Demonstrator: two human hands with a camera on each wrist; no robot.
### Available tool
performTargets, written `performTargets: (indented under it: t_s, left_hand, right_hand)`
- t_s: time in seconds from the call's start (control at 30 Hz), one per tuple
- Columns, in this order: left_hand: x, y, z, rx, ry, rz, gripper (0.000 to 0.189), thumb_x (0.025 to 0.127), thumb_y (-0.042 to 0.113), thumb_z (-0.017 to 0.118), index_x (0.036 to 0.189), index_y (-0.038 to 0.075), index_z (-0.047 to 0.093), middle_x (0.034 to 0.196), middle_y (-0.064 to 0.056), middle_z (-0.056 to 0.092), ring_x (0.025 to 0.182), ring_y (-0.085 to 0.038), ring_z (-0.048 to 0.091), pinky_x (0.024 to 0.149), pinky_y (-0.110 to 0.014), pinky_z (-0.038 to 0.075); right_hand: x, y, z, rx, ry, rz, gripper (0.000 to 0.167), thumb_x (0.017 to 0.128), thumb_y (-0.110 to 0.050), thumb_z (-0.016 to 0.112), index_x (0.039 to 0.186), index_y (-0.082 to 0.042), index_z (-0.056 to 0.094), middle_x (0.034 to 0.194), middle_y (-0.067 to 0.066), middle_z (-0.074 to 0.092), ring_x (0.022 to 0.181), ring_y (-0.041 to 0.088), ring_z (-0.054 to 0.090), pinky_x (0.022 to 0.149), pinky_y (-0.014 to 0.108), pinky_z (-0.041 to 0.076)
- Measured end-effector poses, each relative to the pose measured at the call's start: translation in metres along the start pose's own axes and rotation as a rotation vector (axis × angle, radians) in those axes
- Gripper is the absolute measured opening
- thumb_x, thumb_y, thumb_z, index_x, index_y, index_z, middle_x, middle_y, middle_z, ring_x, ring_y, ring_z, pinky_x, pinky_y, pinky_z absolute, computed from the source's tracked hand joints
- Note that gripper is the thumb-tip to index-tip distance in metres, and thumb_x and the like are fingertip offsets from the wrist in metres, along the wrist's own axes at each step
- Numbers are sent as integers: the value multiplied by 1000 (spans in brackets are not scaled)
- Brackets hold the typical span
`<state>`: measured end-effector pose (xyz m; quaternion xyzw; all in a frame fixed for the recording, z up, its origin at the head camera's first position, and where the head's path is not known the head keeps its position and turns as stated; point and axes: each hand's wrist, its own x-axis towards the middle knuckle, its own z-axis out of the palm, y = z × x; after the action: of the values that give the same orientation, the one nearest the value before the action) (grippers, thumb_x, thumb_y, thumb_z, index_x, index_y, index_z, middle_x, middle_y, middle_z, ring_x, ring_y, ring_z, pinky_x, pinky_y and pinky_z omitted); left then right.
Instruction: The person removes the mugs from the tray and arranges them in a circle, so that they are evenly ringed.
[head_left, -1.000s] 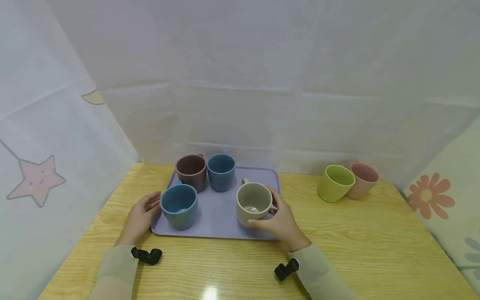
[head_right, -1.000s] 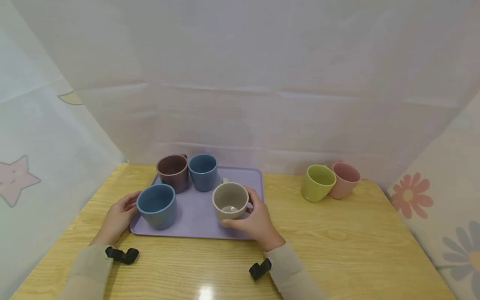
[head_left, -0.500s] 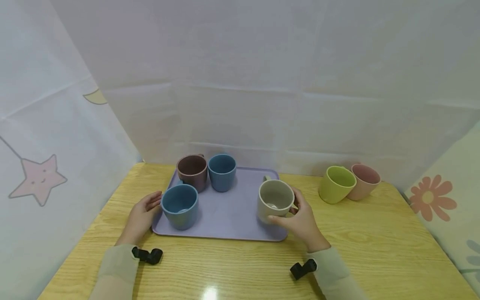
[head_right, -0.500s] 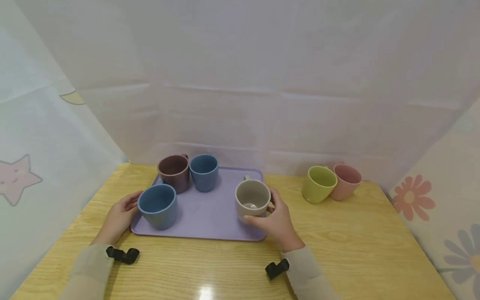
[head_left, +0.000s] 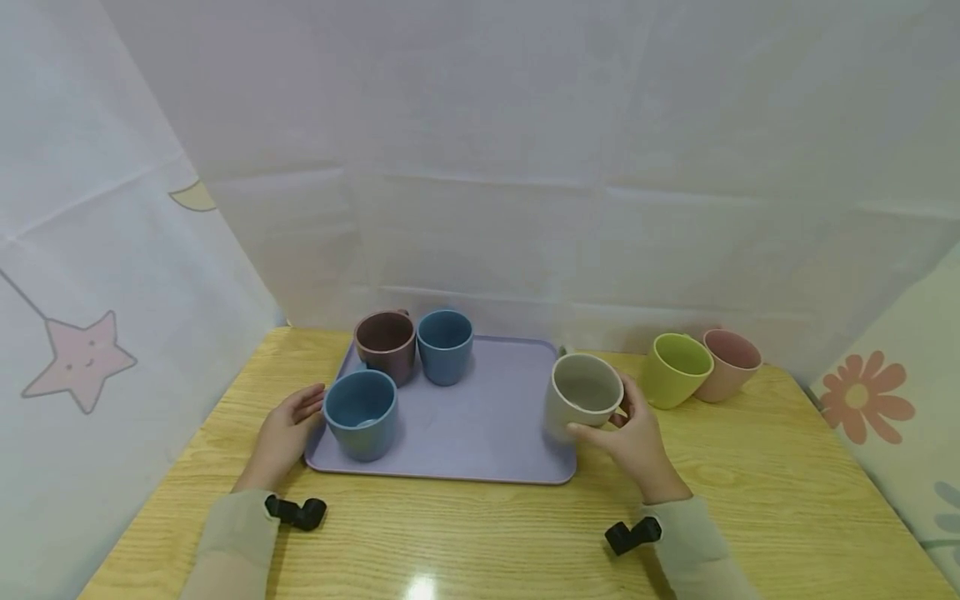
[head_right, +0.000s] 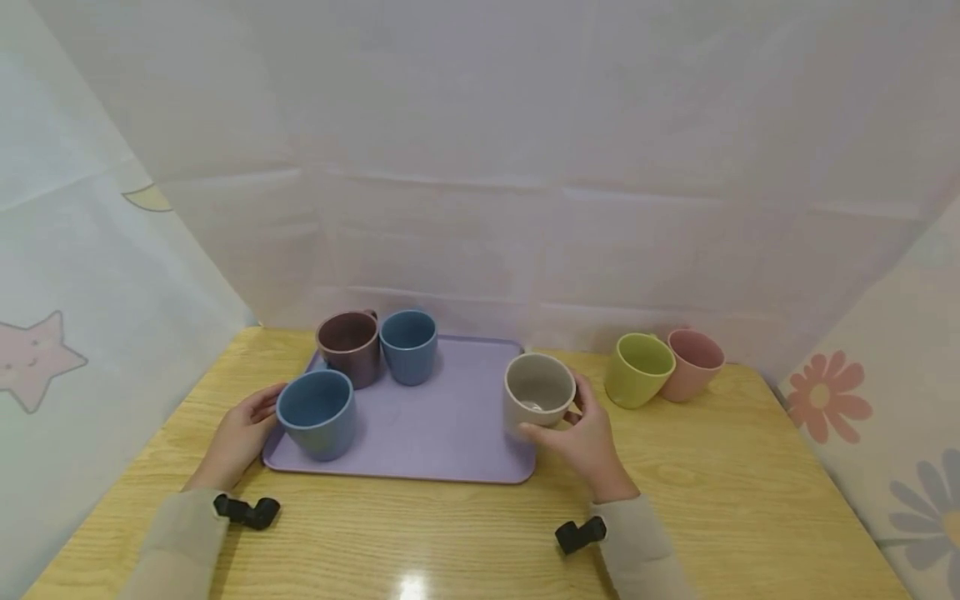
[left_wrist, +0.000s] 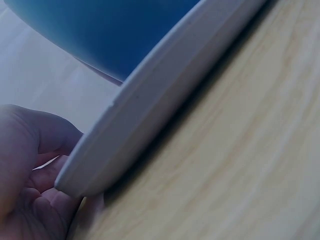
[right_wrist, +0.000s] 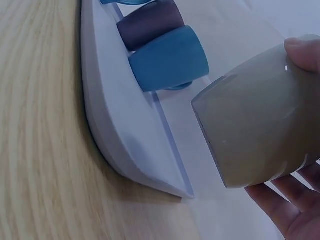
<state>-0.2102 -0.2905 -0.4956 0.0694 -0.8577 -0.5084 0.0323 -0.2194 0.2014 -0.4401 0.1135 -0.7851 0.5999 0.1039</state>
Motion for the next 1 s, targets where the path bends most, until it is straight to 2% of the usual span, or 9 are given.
performTargets:
  t_s: [0.13,0.3,0.5,0.63,0.73,0.87,1.0]
  left_hand:
    - [0,1,-1,-6,-1,1,50,107,9,49,155,0,37,150,-24,48,135,-35,50,109,-44,43]
    - [0,1,-1,-14,-6,-5,50,107,10,49,155,1,36,151,-23,47,136,-34,49,110,-44,42]
    - [-1,0,-1,-12,-8,0,50,107,10,50,155,0,37,151,-23,48,136,-34,50,108,-36,46]
    - [0,-2,-1,-16,-3,1,50,107,10,49,155,1,37,151,-23,48,136,-33,50,109,-39,44]
    - [0,-4,-1,-20,1,6,50,107,11,50,155,1,38,150,-22,48,136,-32,50,108,-31,46]
    - [0,-6,-1,-18,2,18,50,107,14,51,154,1,39,150,-21,49,135,-32,50,99,-15,46]
    - [-1,-4,-1,-25,0,22,51,108,15,51,155,2,38,150,-21,49,135,-33,50,98,-13,44]
  right_hand:
    - [-1,0,-7,4,23,12,90,69,1,92,146,-6,46,135,15,57,118,14,54,90,13,50]
    - [-2,4,-18,-17,46,41,92,70,1,92,148,-5,43,138,16,55,123,19,52,90,11,49]
    - [-2,14,-33,-82,53,98,93,73,-7,92,150,-7,40,141,15,52,130,21,49,90,11,48]
    - [-1,22,-42,-122,72,126,92,74,-11,92,150,-6,40,141,15,52,127,19,49,89,11,48]
    - [-1,26,-48,-134,91,151,91,75,-12,92,150,-6,40,140,15,53,125,18,50,87,10,48]
    - [-2,31,-54,-152,111,183,92,76,-15,91,151,-8,40,142,12,52,124,14,48,87,8,46]
    - [-2,36,-58,-153,119,196,91,77,-14,91,152,-7,39,143,11,51,124,12,48,88,8,45]
